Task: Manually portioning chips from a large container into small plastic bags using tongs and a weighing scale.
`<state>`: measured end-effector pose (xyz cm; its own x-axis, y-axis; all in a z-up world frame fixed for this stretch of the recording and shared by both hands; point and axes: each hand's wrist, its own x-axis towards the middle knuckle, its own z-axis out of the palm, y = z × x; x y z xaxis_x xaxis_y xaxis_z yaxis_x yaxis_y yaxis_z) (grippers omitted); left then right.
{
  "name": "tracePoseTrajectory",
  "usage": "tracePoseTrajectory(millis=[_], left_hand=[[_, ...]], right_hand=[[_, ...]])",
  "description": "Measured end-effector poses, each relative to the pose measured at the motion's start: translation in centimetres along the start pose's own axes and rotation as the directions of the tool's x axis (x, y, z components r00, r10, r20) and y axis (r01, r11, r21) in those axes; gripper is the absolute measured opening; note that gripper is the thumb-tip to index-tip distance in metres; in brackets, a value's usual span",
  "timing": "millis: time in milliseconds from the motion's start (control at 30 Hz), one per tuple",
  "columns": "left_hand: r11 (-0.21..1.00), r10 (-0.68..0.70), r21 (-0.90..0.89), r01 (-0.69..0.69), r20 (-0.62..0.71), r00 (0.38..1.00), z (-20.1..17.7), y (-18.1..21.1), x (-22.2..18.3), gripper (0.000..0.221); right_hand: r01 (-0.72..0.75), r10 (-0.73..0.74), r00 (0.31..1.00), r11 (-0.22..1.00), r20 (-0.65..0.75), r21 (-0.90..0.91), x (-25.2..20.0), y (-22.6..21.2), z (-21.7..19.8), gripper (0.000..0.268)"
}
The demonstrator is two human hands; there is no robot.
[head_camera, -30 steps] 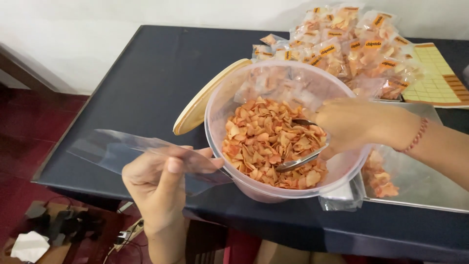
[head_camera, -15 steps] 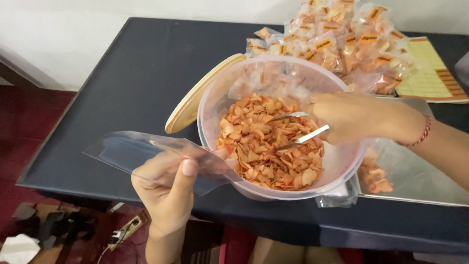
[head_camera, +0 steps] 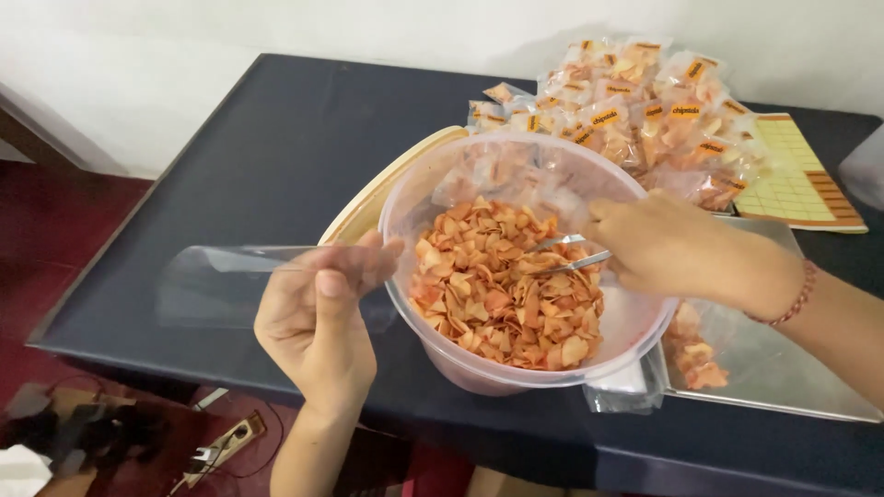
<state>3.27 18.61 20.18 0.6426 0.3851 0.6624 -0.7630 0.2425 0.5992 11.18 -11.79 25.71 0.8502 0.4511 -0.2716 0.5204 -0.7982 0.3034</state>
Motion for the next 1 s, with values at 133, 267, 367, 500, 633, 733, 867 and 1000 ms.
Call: tracePoseTrajectory(millis=[133,267,367,500,633,733,867,1000], left_hand=[[0.999,-0.034,-0.042,0.034,0.010,0.999,-0.4,-0.8,0.0,0.022],[0.998,-0.050,-0.023,0.050,0.012,0.999,0.0,-0.9,0.1,0.023],[0.997,-0.010,-0.071,0.011,0.023,1.000,0.5,-0.9,0.3,0.013],[0.998,0.023,-0.066,-0.022,0.008,1.000,0.7,-0.9,0.5,0.015],[0.998,0.030,-0.050,-0.027,0.062,0.998,0.9,-0.8,0.6,0.015],[0.997,0.016,-0.073,-0.009,0.098,0.995,1.0,-0.7,0.3,0.018],[0.997,-0.018,-0.073,0.028,0.132,0.991,0.7,-0.6,0.1,0.021],[0.999,-0.030,-0.005,0.031,0.141,0.990,0.7,-0.5,0.1,0.018]], right_hand=[[0.020,-0.027,0.994,0.998,-0.105,-0.067,0.5,0.2,2.1,0.024],[0.050,-0.054,0.983,0.998,-0.178,-0.026,0.4,0.4,2.5,0.009],[0.033,-0.042,0.991,0.997,-0.124,-0.067,0.1,0.3,1.3,0.013],[-0.021,0.021,0.999,1.000,0.025,0.015,-0.7,-0.1,-0.8,0.028],[-0.026,0.023,0.999,0.993,-0.029,-0.115,-0.1,0.5,1.7,0.012],[-0.016,0.013,0.999,0.995,-0.032,-0.094,-0.1,0.2,1.3,0.013],[-0.059,0.060,0.998,0.997,0.011,-0.054,-0.4,-0.1,1.1,0.012],[-0.016,0.011,0.998,0.995,-0.057,-0.100,0.1,0.1,2.6,0.022]])
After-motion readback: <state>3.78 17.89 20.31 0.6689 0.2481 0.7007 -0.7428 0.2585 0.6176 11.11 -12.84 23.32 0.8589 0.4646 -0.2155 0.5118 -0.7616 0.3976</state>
